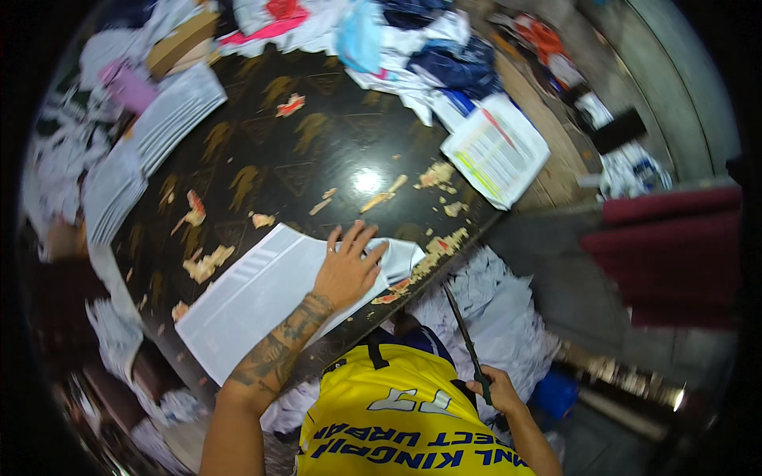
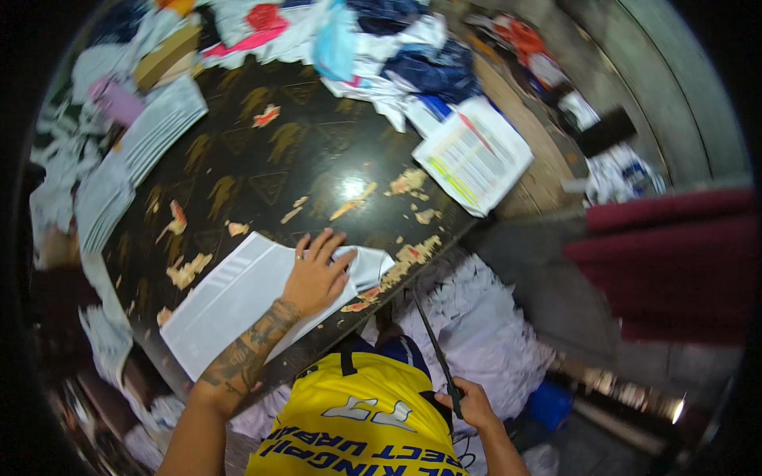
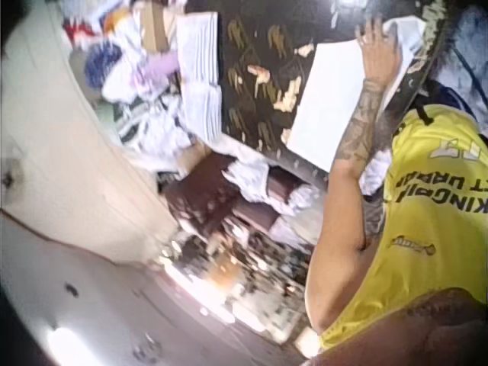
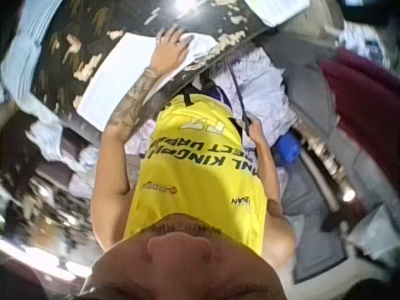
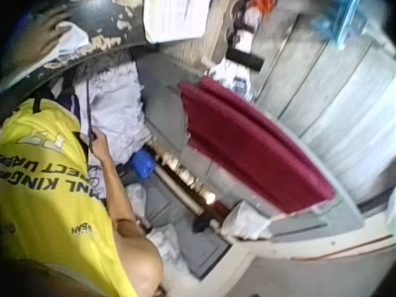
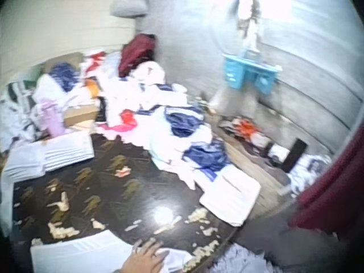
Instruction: The person cuts a large white sheet of fabric or paper on a cluttered table using shears. They repeatedly position the sheet, cut along straight lines, and trim edges, then place the cut pieces aside among other fabric scraps.
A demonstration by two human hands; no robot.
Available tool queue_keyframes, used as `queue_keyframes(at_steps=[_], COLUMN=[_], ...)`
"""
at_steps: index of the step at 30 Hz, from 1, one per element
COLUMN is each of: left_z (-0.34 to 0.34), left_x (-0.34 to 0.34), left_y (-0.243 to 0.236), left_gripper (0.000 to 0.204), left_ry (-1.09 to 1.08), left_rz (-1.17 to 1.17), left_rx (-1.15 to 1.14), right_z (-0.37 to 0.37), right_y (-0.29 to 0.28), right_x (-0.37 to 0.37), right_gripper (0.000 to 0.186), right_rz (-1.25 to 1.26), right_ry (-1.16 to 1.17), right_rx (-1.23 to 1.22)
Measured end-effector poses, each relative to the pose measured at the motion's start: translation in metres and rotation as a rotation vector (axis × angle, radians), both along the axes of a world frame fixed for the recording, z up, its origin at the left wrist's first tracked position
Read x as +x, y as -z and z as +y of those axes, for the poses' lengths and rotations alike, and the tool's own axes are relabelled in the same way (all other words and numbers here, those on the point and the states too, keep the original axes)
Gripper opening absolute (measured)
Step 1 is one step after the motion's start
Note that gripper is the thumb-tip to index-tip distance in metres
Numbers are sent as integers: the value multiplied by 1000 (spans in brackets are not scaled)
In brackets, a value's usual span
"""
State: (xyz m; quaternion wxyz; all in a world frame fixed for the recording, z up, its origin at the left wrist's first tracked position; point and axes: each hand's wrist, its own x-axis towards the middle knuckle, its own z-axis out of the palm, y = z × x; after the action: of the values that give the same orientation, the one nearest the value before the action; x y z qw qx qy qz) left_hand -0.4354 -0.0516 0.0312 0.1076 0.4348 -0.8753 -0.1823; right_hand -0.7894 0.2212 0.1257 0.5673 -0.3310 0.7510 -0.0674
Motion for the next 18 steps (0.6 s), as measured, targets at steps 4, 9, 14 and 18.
queue_keyframes(at_steps=[4,9,14,18], left_z=[-39,-12,-31,-91], left_x=[-2,31,45,27], left_y=[8,-3,7,22], left_gripper=[49,51,50,48], left_ry=[-39,172,374,458], left_rz=[122,-78,-72,10], left_rx=[-205,16,-144,-230], right_z=[0,-29,-41,-38], right_y=[10,40,43,40], right_x=[70,132,158,174], right_gripper=[43,43,35,34], right_rz=[-35,-181,-245,-364], right_ry=[178,259,360,507], right_rx=[-63,-188,-202,-264])
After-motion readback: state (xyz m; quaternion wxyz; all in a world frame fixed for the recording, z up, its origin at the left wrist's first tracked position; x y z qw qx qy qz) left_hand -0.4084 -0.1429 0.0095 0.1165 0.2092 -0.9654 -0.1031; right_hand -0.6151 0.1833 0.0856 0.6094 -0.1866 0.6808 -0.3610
